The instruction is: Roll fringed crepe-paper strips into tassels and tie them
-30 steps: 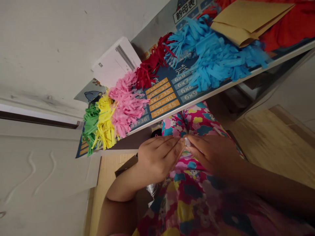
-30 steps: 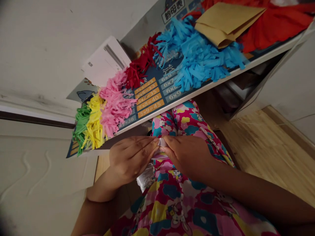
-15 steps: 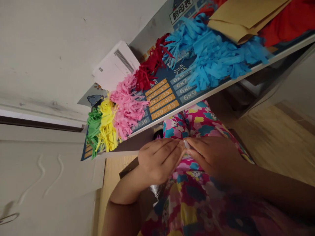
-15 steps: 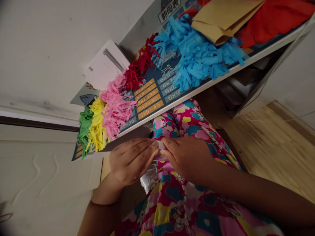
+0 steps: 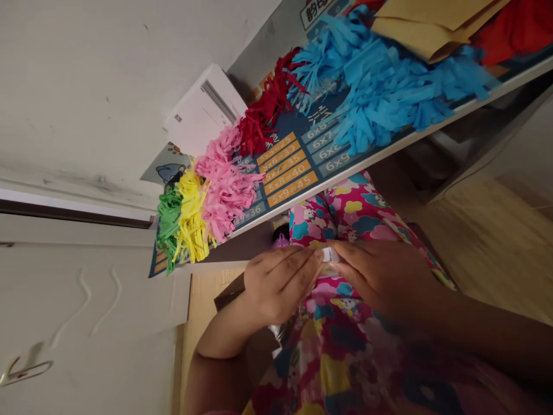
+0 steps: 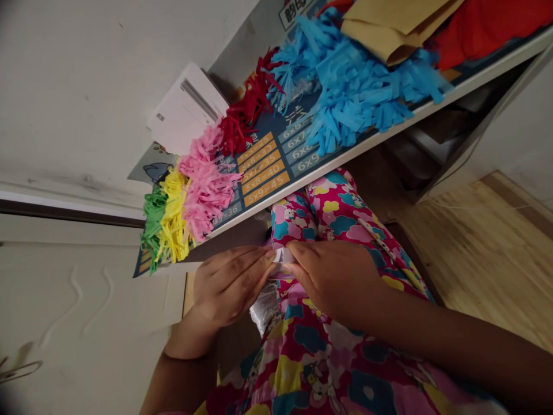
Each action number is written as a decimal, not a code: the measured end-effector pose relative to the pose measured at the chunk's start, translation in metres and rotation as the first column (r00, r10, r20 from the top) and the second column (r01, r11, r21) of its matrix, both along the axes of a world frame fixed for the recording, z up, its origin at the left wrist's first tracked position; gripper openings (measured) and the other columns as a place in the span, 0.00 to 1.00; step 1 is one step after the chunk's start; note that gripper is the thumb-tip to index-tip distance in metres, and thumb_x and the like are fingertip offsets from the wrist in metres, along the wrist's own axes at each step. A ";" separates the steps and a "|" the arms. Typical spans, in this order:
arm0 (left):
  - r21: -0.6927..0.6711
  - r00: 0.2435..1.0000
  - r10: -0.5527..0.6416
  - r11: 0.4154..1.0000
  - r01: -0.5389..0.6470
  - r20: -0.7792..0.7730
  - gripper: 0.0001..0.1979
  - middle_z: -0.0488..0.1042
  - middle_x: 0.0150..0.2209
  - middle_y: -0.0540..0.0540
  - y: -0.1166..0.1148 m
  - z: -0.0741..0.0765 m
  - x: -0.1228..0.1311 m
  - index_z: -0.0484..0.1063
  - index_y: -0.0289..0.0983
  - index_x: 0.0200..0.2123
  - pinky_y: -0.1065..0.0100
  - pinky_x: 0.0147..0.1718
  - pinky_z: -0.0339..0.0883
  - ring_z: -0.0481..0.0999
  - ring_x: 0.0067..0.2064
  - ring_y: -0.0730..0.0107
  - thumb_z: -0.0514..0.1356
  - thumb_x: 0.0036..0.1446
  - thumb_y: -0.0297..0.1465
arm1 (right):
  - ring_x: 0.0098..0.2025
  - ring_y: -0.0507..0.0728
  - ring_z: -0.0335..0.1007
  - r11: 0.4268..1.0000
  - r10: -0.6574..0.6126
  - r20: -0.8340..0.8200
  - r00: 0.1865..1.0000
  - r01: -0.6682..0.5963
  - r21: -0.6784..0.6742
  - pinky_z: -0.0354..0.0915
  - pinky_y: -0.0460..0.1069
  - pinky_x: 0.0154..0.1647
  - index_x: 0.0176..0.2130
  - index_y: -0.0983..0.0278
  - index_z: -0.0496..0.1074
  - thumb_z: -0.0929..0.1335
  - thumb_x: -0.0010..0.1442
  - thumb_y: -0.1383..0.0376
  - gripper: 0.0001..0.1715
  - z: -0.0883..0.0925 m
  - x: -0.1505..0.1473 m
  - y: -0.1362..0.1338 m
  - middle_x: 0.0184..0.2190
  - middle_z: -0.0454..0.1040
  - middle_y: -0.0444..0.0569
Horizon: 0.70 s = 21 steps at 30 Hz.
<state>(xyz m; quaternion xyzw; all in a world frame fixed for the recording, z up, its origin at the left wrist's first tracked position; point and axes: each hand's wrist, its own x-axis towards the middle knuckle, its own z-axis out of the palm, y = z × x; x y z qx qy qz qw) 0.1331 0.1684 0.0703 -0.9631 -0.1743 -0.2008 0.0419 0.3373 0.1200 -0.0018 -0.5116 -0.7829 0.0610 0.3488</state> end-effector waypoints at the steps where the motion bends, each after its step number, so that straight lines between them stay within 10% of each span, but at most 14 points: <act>1: 0.007 1.000 -0.005 1.000 0.005 -0.001 0.15 0.83 0.42 0.39 0.000 0.000 0.000 0.75 0.26 0.48 0.64 0.43 0.80 0.83 0.43 0.62 0.67 0.57 0.22 | 0.27 0.55 0.74 1.000 -0.007 0.005 1.000 0.007 0.009 0.53 0.51 0.27 0.44 0.65 0.74 0.54 0.75 0.60 0.24 0.000 0.000 0.000 0.33 0.81 0.47; 21: 0.052 0.998 -0.043 0.998 0.041 0.040 0.10 0.84 0.40 0.43 0.000 -0.003 0.001 0.76 0.30 0.45 0.68 0.43 0.81 0.84 0.42 0.67 0.66 0.60 0.26 | 0.25 0.57 0.75 0.999 0.002 0.134 0.991 -0.007 0.037 0.57 0.52 0.25 0.46 0.67 0.75 0.52 0.75 0.58 0.28 -0.001 0.006 -0.002 0.28 0.80 0.49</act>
